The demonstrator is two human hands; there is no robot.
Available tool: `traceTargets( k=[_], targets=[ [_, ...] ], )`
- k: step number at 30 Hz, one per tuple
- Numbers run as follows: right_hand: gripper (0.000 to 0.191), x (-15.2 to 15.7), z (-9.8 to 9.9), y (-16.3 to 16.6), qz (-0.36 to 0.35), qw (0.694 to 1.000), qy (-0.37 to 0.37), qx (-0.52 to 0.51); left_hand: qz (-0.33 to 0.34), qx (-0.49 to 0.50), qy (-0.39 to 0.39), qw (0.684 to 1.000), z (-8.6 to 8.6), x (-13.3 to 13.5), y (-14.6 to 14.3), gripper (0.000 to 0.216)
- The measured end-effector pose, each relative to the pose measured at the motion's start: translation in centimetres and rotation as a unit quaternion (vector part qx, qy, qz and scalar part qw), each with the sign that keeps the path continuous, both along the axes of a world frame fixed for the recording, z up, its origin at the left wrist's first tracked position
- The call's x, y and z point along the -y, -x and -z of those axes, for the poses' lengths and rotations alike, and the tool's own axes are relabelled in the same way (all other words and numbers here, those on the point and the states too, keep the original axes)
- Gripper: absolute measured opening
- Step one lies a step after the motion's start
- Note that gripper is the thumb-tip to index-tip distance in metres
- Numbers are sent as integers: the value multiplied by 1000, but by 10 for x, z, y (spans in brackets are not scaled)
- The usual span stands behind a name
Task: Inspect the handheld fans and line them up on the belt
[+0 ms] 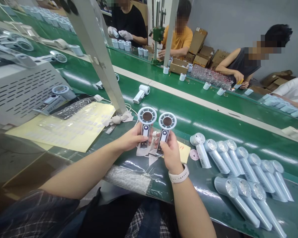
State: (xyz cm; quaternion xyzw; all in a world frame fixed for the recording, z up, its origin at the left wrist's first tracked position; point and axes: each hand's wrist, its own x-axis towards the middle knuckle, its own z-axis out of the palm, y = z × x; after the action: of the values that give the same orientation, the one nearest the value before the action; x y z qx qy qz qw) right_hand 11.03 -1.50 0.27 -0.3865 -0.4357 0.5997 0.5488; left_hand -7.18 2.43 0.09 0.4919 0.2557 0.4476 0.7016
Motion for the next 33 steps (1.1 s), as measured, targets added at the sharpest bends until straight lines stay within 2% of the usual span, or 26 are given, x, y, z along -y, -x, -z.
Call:
traceTargets(
  k=[5,11,17,22,28,33],
  targets=[
    [21,0,2,2,26,1000,16,-2,-58,-29,18,998,2,-2,-3,40],
    [23,2,0,3,25,999,19,4,-3,-11,-16,1000,5,0,-2,45],
    [24,3,-1,3,29,999,9,15,-33,-29,-36,998,7,-3,-2,46],
    [26,-1,3,5,34,999,30,-4,-20,-13,-23,999,8,-1,-4,46],
    [21,-5,4,4,48,998,51,0,-86,-41,-16,995,8,-4,-5,45],
    [24,-5,4,4,52,998,47,4,-86,-59,-21,994,5,-4,-3,44]
  ],
)
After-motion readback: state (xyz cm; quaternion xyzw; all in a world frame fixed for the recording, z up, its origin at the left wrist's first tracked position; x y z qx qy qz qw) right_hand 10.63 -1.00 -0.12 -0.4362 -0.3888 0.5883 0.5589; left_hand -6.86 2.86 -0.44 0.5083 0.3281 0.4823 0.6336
